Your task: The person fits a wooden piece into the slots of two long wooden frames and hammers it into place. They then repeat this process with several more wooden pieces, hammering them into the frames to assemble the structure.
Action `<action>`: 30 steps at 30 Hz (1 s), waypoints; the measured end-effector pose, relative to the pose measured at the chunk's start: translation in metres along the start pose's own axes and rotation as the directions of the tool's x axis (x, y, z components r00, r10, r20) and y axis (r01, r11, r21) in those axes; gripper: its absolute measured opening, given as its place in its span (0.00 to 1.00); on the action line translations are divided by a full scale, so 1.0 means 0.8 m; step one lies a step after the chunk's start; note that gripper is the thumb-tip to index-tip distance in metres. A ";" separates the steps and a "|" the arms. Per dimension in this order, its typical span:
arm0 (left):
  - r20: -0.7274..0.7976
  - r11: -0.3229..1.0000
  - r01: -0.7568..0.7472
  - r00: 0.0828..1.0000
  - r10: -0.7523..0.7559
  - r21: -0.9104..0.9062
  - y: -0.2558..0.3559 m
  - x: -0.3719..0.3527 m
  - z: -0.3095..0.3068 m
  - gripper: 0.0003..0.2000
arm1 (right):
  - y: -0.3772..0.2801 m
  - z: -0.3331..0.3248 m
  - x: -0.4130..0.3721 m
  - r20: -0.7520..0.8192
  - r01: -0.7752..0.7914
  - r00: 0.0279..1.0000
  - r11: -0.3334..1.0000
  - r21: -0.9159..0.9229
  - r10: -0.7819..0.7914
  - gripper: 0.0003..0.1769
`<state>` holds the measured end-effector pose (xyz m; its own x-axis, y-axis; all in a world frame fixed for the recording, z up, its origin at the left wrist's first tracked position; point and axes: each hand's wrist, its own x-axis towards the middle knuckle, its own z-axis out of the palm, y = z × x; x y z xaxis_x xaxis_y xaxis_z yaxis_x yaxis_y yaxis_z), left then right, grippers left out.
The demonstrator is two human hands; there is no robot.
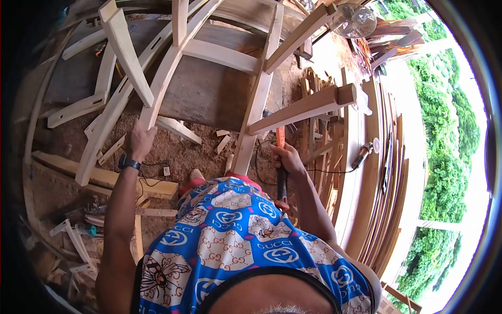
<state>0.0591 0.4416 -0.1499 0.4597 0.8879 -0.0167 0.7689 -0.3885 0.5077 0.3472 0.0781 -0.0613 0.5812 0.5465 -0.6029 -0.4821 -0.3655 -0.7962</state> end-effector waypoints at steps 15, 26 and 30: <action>0.332 0.699 0.361 0.925 -0.184 -0.617 -0.067 -0.091 -0.011 0.17 | -0.157 -0.075 0.044 -0.017 0.615 0.789 0.788 0.027 -0.614 0.13; 0.707 0.955 0.249 0.646 -0.289 0.163 -0.078 -0.256 0.138 0.24 | -0.142 -0.142 0.261 -0.278 0.215 0.874 0.831 -0.514 -0.398 0.15; 0.627 0.895 0.439 0.675 -0.388 0.081 -0.058 -0.317 0.148 0.24 | -0.154 -0.184 0.347 -0.192 0.205 0.857 0.660 -0.723 -0.477 0.20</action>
<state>-0.0408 0.2056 -0.2714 0.2908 0.5957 -0.7487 0.9258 0.0224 0.3773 0.6643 0.1641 -0.1384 0.8547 0.4981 -0.1466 0.2747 -0.6735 -0.6863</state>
